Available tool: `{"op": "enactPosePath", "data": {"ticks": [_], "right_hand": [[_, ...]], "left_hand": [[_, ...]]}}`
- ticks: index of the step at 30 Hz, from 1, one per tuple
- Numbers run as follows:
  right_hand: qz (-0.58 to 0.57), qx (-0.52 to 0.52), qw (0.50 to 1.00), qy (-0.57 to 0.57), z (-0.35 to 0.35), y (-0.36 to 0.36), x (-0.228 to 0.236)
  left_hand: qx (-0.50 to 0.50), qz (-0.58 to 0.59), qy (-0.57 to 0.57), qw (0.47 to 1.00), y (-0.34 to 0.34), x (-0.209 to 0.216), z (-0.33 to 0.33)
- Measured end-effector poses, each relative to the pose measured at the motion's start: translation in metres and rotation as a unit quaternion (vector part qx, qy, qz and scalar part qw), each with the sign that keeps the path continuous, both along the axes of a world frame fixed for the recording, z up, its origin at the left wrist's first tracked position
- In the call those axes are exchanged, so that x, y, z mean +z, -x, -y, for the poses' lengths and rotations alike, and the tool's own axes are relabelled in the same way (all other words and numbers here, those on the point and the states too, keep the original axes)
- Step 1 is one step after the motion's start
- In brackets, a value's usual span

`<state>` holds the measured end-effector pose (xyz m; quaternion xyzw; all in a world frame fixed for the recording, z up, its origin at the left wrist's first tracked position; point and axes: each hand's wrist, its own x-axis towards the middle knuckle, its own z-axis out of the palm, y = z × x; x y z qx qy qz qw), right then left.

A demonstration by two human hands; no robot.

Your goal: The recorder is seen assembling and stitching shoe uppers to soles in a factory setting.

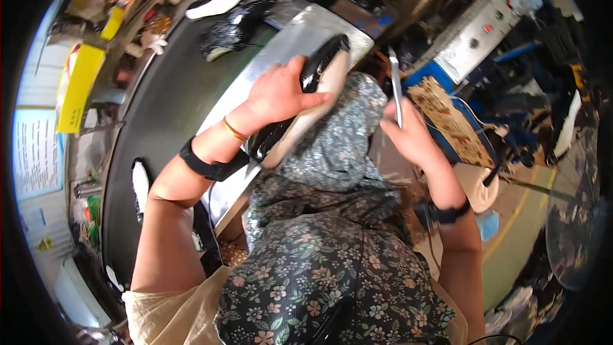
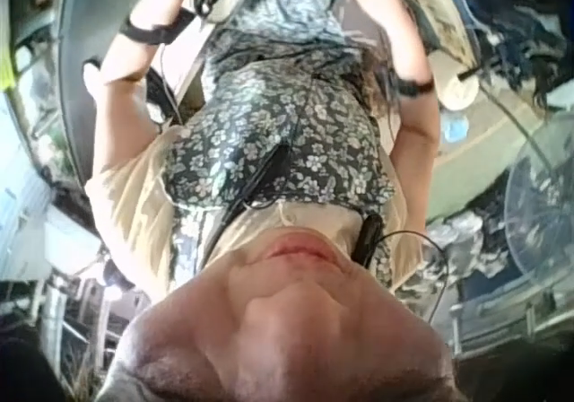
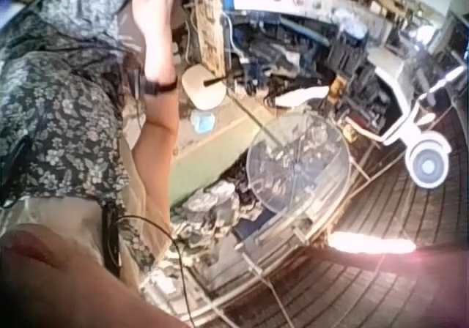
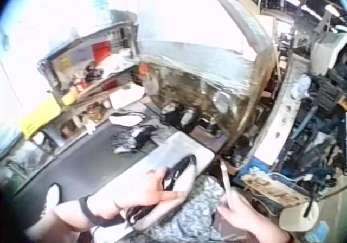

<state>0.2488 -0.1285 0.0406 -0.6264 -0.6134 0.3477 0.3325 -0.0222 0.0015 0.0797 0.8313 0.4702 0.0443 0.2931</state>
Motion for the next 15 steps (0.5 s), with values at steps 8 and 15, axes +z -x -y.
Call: {"op": "enactPosePath", "data": {"ticks": [8, 15], "right_hand": [[0.168, 0.059, 0.981, -0.076, -0.157, 0.098, -0.071], [0.232, -0.03, 0.964, -0.124, -0.024, -0.166, 0.093]], "left_hand": [[-0.233, -0.285, -0.207, 0.906, 0.023, -0.068, 0.074], [-0.066, 0.076, -0.024, 0.995, 0.047, -0.079, 0.128]]}}
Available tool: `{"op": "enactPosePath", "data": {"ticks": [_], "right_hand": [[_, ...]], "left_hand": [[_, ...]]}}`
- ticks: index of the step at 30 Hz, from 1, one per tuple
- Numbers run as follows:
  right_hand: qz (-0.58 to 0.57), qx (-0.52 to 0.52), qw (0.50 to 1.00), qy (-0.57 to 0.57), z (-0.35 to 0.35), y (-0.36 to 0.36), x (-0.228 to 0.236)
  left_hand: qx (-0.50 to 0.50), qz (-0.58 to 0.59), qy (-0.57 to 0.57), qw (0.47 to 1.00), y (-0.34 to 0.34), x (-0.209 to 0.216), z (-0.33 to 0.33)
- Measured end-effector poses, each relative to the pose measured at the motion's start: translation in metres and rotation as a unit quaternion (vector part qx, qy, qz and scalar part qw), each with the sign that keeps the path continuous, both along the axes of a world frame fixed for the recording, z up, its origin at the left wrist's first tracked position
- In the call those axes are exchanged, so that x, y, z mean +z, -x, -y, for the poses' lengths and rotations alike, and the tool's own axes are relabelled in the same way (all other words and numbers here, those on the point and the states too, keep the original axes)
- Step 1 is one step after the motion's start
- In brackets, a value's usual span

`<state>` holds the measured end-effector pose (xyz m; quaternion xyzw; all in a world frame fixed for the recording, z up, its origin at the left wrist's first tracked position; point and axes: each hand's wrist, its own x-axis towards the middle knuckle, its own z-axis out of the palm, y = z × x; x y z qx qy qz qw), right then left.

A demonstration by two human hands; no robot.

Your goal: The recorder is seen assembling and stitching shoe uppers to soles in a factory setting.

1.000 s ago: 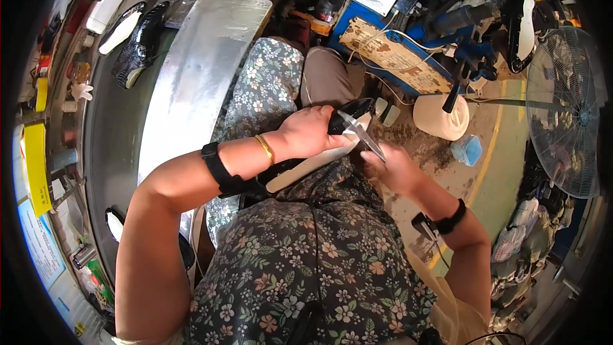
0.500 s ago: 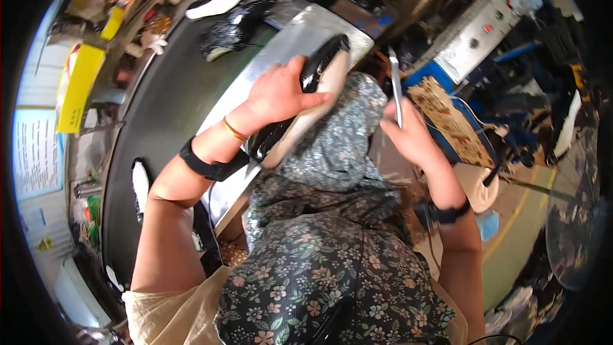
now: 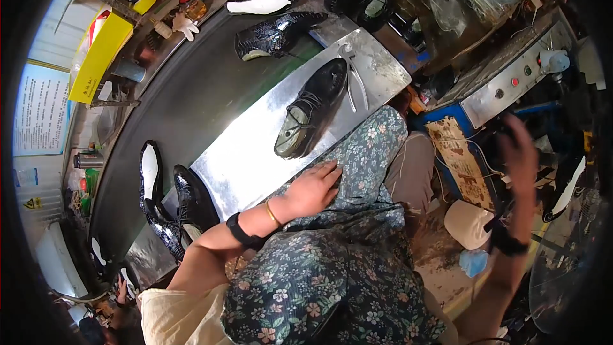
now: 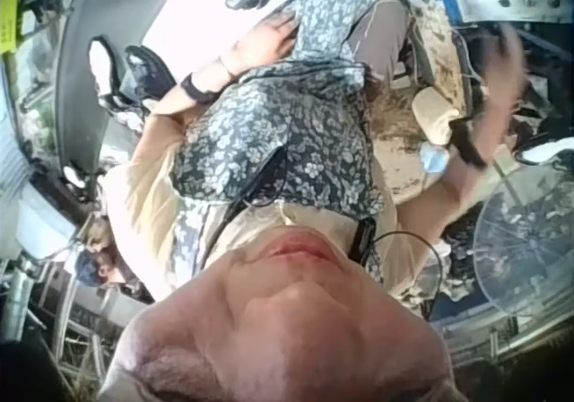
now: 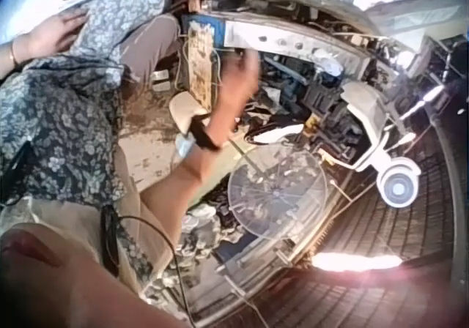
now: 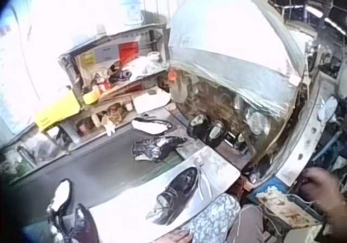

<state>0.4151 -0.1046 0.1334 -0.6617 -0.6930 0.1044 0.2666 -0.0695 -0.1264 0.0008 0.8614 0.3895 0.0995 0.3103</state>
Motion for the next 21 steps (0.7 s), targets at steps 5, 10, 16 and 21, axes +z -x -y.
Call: {"op": "enactPosePath", "data": {"ticks": [5, 10, 16, 21], "right_hand": [[0.195, -0.472, 0.853, 0.105, 0.078, -0.177, 0.092], [0.14, -0.41, 0.889, -0.149, 0.114, -0.18, 0.045], [-0.039, -0.287, 0.914, -0.283, 0.11, 0.02, 0.018], [-0.289, -0.034, 0.95, -0.114, 0.108, 0.159, 0.0]], "left_hand": [[0.04, 0.051, 0.017, 0.998, -0.008, 0.001, 0.006], [0.006, 0.132, 0.047, 0.99, -0.051, 0.024, -0.009], [0.01, 0.294, 0.27, 0.917, -0.146, 0.083, -0.024], [0.062, 0.532, 0.515, 0.669, -0.184, 0.114, -0.055]]}}
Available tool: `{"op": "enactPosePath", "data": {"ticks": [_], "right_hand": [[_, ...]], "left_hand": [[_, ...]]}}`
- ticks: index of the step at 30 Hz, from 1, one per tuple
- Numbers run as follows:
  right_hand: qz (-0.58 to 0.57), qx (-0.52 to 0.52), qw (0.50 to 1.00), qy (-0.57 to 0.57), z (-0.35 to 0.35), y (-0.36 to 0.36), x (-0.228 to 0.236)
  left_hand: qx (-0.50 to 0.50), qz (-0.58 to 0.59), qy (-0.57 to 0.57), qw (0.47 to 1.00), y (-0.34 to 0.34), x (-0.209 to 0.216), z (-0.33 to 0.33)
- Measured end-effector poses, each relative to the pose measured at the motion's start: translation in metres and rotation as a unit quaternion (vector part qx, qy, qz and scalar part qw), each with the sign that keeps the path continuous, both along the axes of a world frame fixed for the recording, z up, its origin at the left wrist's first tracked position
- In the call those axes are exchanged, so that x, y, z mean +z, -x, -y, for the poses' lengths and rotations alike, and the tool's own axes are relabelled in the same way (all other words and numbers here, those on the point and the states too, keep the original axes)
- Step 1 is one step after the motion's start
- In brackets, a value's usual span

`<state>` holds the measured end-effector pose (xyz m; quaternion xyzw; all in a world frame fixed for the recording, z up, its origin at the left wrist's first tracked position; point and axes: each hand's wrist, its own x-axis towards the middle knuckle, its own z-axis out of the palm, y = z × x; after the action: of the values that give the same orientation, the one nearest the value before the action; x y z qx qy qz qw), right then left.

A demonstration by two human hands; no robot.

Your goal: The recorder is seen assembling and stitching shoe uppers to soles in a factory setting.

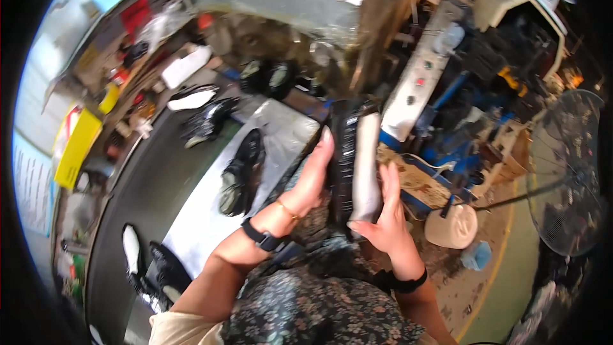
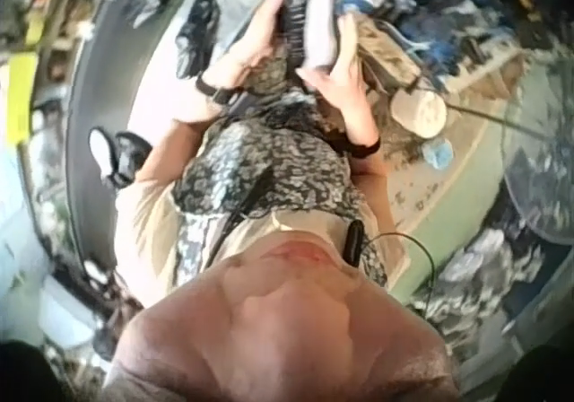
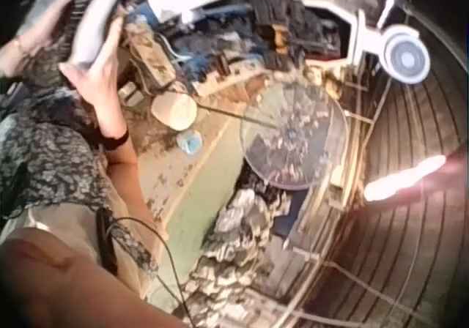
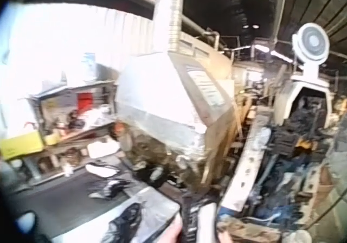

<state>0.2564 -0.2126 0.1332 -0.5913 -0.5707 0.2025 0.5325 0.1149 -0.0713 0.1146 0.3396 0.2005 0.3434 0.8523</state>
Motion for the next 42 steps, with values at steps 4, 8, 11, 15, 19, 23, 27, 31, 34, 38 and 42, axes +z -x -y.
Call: {"op": "enactPosePath", "data": {"ticks": [4, 8, 11, 15, 19, 23, 27, 31, 34, 38, 42], "right_hand": [[-0.478, 0.207, 0.835, 0.177, -0.003, -0.005, -0.025], [-0.501, 0.238, 0.773, 0.308, 0.018, -0.014, -0.051], [-0.646, 0.181, 0.687, 0.28, 0.035, -0.014, -0.063], [-0.642, 0.071, 0.75, 0.139, -0.017, -0.022, -0.084], [-0.452, 0.029, 0.89, -0.055, -0.183, -0.004, -0.122], [0.007, -0.051, 0.988, 0.142, -0.34, 0.045, -0.131], [0.226, 0.201, 0.953, -0.014, -0.304, 0.099, -0.091], [0.029, 0.673, 0.737, 0.056, -0.141, 0.123, -0.061], [0.109, 0.572, 0.75, 0.314, -0.073, 0.115, -0.07], [-0.205, 0.397, 0.837, 0.315, -0.036, 0.076, -0.073], [-0.282, 0.11, 0.917, 0.258, 0.008, -0.01, -0.022]], "left_hand": [[-0.11, -0.19, -0.063, 0.974, 0.042, -0.007, 0.015], [-0.149, -0.319, -0.336, 0.874, 0.089, -0.034, 0.061], [0.048, -0.392, -0.496, 0.773, 0.136, -0.05, 0.051], [0.181, -0.727, -0.464, 0.473, 0.19, -0.075, 0.009], [0.129, -0.705, -0.395, 0.575, 0.221, -0.087, -0.017], [0.053, -0.519, -0.132, 0.842, 0.266, -0.063, -0.038], [-0.001, -0.193, 0.105, 0.975, 0.317, -0.031, -0.019], [0.066, -0.254, 0.437, 0.861, 0.313, -0.041, 0.033], [0.255, -0.198, 0.417, 0.85, 0.259, -0.069, 0.054], [0.28, -0.162, 0.3, 0.897, 0.177, -0.082, 0.017], [0.086, -0.066, 0.011, 0.994, 0.137, -0.053, -0.004]]}}
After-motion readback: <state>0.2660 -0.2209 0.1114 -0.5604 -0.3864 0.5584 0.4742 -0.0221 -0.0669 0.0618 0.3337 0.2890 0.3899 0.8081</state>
